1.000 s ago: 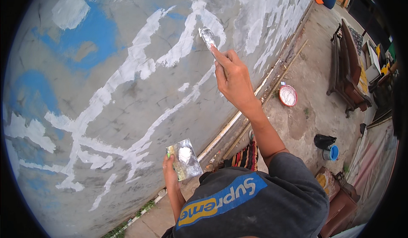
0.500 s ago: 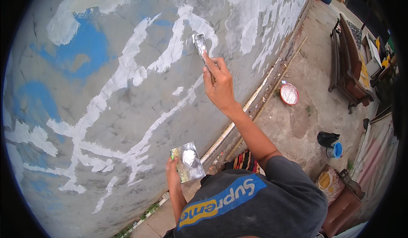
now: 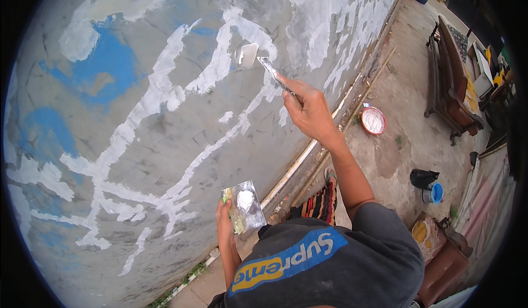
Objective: The person uses a trowel and a smaller putty knife to scoop white plaster from a bucket and apply it to a weathered concrete wall. They repeatedly transfer material between tools and spread it over cracks and uneven areas.
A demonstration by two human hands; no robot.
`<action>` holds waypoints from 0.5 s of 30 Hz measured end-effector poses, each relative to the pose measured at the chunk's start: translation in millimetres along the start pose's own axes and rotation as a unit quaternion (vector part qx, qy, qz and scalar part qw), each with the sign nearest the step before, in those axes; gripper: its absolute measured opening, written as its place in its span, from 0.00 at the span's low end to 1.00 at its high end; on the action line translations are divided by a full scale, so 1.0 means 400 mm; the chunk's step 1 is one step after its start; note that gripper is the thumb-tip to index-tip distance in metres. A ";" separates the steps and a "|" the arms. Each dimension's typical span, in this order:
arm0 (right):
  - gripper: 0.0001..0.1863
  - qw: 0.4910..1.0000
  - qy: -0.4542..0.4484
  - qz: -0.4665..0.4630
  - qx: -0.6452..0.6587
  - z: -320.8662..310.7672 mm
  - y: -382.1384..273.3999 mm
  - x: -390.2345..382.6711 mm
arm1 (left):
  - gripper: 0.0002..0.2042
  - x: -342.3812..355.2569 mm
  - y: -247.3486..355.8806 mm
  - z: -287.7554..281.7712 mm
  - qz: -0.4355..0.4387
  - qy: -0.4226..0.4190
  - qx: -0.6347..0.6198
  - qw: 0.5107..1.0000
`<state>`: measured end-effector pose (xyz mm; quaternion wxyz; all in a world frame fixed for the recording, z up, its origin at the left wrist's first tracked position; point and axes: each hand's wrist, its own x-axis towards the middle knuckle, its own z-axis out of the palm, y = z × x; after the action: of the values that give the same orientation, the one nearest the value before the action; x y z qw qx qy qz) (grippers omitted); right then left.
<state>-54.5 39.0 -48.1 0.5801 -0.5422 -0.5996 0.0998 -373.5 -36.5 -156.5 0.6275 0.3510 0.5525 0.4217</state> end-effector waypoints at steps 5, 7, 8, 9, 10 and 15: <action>0.20 0.999 0.004 -0.009 -0.033 -0.028 -0.031 0.088 | 0.17 0.004 -0.024 -0.005 -0.002 0.019 0.012 1.000; 0.20 0.999 -0.014 0.015 -0.044 -0.018 -0.049 0.090 | 0.17 0.007 -0.037 -0.018 -0.006 -0.006 -0.015 1.000; 0.20 0.999 -0.003 0.007 -0.049 -0.009 -0.047 0.088 | 0.18 0.007 -0.039 -0.023 -0.008 -0.019 -0.029 0.999; 0.20 0.998 0.006 -0.003 -0.055 0.004 -0.041 0.082 | 0.18 0.004 -0.041 -0.026 -0.011 -0.013 -0.027 1.000; 0.20 0.998 0.015 -0.012 -0.060 0.017 -0.035 0.075 | 0.18 0.002 -0.042 -0.027 -0.014 -0.008 -0.024 1.000; 0.21 0.999 -0.012 0.018 -0.023 0.079 -0.030 -0.011 | 0.19 0.011 -0.045 -0.032 -0.013 0.006 -0.018 1.000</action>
<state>-87.5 46.8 -51.4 0.5582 -0.5650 -0.5988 0.1034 -383.4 -40.0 -176.2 0.6358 0.3297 0.5530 0.4258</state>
